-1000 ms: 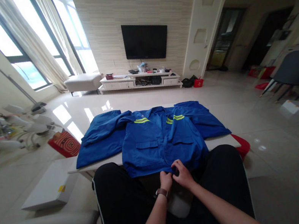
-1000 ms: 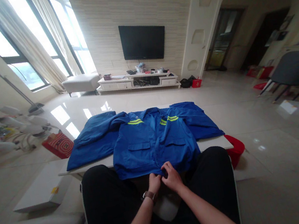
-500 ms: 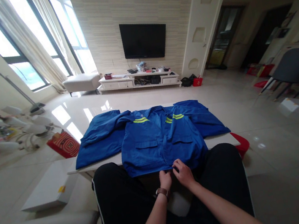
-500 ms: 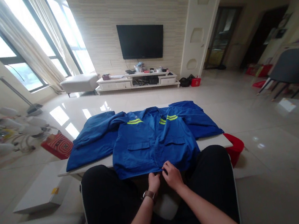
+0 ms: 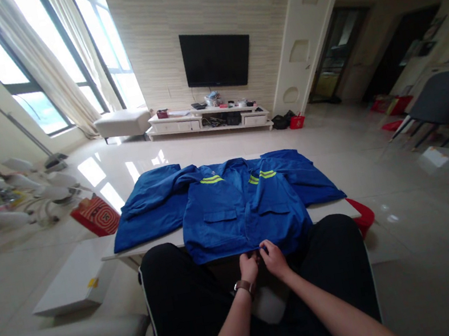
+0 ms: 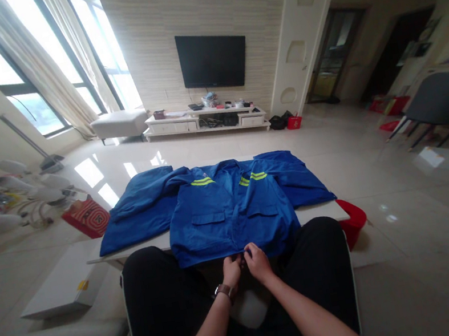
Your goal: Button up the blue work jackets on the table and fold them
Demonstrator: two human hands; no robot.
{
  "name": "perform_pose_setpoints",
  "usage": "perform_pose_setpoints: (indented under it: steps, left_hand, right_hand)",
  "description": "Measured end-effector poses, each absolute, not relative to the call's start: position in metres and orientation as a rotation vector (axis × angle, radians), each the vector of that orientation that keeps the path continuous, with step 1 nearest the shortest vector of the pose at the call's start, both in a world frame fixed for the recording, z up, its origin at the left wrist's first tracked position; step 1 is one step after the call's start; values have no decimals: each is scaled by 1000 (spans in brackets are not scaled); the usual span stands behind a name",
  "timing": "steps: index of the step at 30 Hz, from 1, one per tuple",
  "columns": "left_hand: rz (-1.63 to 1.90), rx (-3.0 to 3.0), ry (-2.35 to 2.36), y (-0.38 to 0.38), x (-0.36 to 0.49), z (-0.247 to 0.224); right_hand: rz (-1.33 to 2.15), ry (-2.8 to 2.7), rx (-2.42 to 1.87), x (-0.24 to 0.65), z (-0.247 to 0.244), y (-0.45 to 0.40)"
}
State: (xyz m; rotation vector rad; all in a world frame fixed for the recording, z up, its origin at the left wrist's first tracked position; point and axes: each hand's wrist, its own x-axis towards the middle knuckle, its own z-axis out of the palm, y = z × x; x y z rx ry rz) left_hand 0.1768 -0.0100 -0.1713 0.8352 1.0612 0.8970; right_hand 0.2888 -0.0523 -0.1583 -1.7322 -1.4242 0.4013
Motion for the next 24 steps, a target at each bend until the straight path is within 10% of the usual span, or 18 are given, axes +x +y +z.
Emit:
perform_pose_setpoints:
  steps: [24]
  left_hand:
    - [922, 1074, 1129, -12, 171, -150]
  right_hand:
    - [366, -1372, -1653, 282, -151, -54]
